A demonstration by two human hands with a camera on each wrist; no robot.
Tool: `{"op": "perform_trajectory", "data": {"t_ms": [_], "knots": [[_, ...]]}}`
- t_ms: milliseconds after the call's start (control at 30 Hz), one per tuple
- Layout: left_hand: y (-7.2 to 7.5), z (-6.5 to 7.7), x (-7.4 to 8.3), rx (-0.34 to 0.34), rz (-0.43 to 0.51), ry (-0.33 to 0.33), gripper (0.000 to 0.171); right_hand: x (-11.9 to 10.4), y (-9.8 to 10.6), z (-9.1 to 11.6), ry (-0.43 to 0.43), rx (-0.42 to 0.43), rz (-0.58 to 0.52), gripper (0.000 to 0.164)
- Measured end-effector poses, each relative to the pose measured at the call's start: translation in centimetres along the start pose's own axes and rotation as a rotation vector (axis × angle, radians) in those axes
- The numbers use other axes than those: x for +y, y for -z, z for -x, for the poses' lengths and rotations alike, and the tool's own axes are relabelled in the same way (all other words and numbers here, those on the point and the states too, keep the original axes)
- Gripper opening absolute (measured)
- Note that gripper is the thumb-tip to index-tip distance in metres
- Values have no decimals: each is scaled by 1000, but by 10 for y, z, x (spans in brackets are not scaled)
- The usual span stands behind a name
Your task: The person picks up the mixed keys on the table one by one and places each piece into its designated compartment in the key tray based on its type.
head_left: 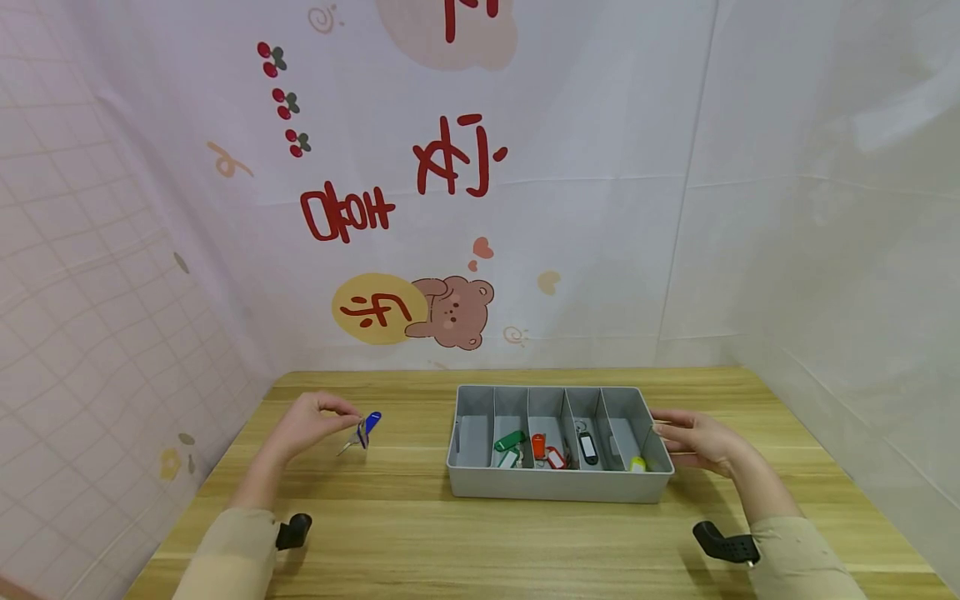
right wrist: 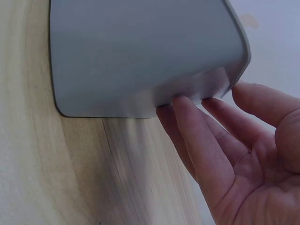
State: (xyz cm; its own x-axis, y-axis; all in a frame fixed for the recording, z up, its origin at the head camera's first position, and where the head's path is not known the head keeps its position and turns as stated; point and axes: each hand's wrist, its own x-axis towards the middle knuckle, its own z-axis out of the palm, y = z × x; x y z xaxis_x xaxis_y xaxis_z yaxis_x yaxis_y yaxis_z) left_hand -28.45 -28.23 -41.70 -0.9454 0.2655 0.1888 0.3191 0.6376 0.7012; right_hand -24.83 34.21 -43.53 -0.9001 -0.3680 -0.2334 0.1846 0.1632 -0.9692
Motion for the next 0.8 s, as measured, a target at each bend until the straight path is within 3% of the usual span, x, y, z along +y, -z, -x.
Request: {"op": "perform_trajectory", "data": {"t_ms": [367,500,800], "knots": [[4,-11,38,-41,44,-73,12,0,1,0,0,-8,2,63],[6,-15,52,-48,17,-92,9,-1,1,1,-4,-4,8,63],[-1,-29,83,-73,30,-160,5,-1,0,2,-8,4,-6,61]]}}
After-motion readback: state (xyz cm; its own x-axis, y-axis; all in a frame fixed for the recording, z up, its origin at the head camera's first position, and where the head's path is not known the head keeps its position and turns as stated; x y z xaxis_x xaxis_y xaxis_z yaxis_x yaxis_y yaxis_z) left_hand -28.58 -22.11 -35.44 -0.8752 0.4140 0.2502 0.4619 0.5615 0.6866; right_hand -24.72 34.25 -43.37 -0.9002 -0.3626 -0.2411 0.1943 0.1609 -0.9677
